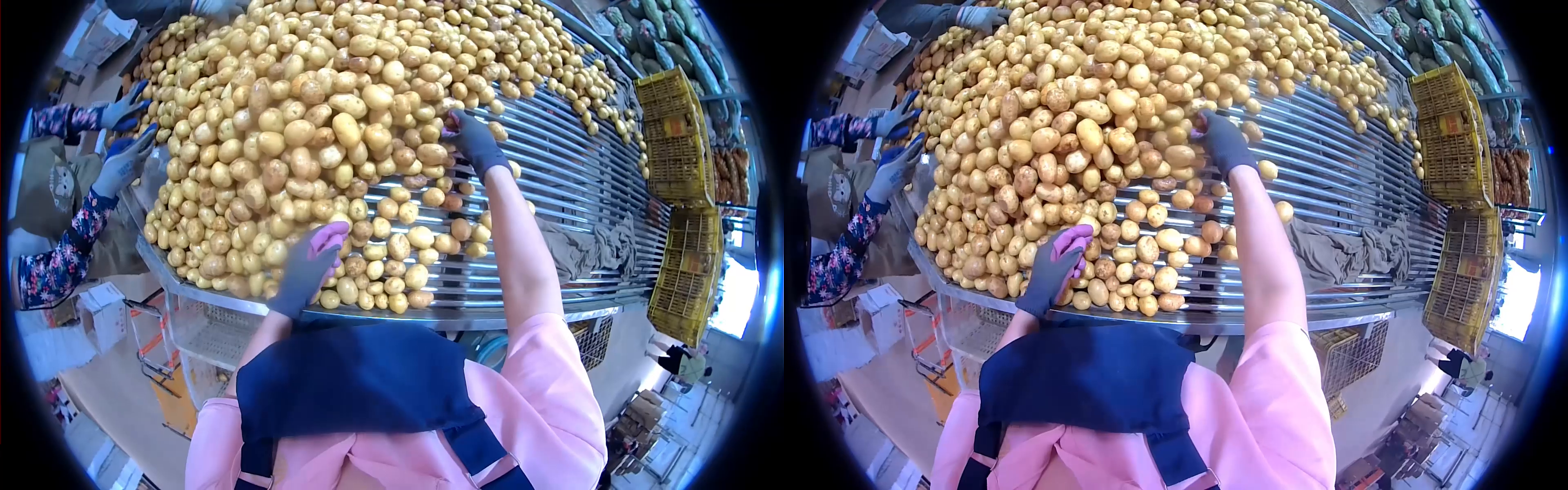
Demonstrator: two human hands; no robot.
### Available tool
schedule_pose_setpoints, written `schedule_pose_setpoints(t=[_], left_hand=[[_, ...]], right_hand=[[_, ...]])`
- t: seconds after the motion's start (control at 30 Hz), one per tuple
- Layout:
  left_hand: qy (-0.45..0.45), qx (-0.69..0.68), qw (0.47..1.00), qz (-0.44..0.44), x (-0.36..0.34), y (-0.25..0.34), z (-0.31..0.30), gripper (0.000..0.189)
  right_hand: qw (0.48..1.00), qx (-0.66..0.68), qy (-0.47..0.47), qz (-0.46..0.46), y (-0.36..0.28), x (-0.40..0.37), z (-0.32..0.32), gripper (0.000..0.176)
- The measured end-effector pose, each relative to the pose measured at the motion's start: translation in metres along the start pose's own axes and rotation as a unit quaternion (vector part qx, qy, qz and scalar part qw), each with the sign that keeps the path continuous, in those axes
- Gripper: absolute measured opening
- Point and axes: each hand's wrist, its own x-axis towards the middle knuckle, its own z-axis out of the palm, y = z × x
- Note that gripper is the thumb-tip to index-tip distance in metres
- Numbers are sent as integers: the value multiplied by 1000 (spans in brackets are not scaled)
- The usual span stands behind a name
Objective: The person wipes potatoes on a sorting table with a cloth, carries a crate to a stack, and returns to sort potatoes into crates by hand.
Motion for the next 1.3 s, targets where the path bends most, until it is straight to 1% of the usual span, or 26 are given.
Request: schedule_pose_setpoints(t=[0.07, 0.13, 0.2, 0.27, 0.33, 0.37, 0.4, 0.47, 0.53, 0.57, 0.6, 0.63, 0.67, 0.7, 0.73, 0.8, 0.93, 1.0, 1.03, 1.07, 1.1, 1.13, 1.17, 1.2, 1.27, 1.3], left_hand=[[-23, 14, 1000, 7, 6, 1, 6, 27], [-50, 30, 998, 9, 10, 6, 15, 27], [-74, 96, 991, 54, 16, 16, 25, 28], [-97, 98, 990, 38, 22, 20, 30, 30], [-118, -10, 991, -61, 25, 20, 32, 30], [-117, -10, 991, -62, 25, 20, 31, 30], [-125, -11, 990, -63, 25, 20, 31, 32], [-126, -18, 990, -67, 24, 16, 29, 33], [-111, -212, 960, -146, 26, 12, 30, 37], [-116, -253, 944, -176, 26, 18, 35, 40], [-120, -251, 944, -177, 30, 14, 34, 40], [-138, -284, 934, -169, 37, 6, 33, 38], [-158, -318, 921, -161, 42, 2, 33, 36], [-151, -304, 927, -159, 41, 5, 35, 31], [-151, -306, 928, -153, 40, 6, 34, 26], [-129, -310, 928, -163, 35, 8, 32, 24], [-135, -304, 930, -153, 23, 4, 19, 25], [-128, -284, 940, -137, 14, 6, 14, 28], [-128, -258, 949, -130, 7, 9, 12, 31], [-122, -263, 949, -127, 3, 6, 8, 31], [-125, -266, 949, -117, 0, 2, 4, 33], [-129, -269, 949, -108, -2, -2, 1, 34], [-125, -300, 938, -122, -1, -3, 0, 35], [-122, -304, 937, -119, 0, -1, 2, 35], [-96, -372, 909, -162, 4, 7, 10, 35], [-144, -432, 879, -145, 12, -3, 5, 32]], right_hand=[[996, -64, -62, 6, -4, 2, -6, 33], [996, -67, -55, -5, 3, 5, 0, 34], [999, -37, -7, -7, -5, -2, 3, 34], [998, -57, 3, -6, -8, -17, 10, 31], [989, 85, 119, -9, 0, -30, 22, 28], [976, 176, 115, 55, -10, -46, 14, 34], [976, 176, 113, 55, -13, -59, 14, 34], [943, 208, 216, 144, -19, -85, 18, 35], [963, 250, 95, 41, -48, -124, 26, 33], [977, 210, 26, 29, -74, -140, 17, 32], [985, 169, -40, 17, -95, -148, 10, 32], [985, 167, -34, 22, -97, -147, 15, 32], [997, 63, -1, -34, -94, -141, 20, 26], [995, -44, 31, -87, -88, -134, 26, 20], [986, -137, 24, -96, -74, -121, 44, 18], [952, -235, 117, -159, -58, -115, 71, 18], [959, -228, 97, -137, -50, -114, 80, 26], [984, -87, 84, -129, -61, -117, 61, 32], [991, -51, 76, -93, -68, -122, 48, 36], [990, -34, 114, -78, -70, -125, 33, 35], [984, -82, 147, -54, -67, -126, 17, 30], [979, -90, 178, -47, -54, -125, 7, 22], [979, -134, 152, -30, -42, -126, -4, 17], [976, -208, 64, 23, -26, -125, -5, 17], [978, -201, -12, 55, -13, -126, 0, 20], [977, -204, -11, 52, -10, -125, 0, 20]])
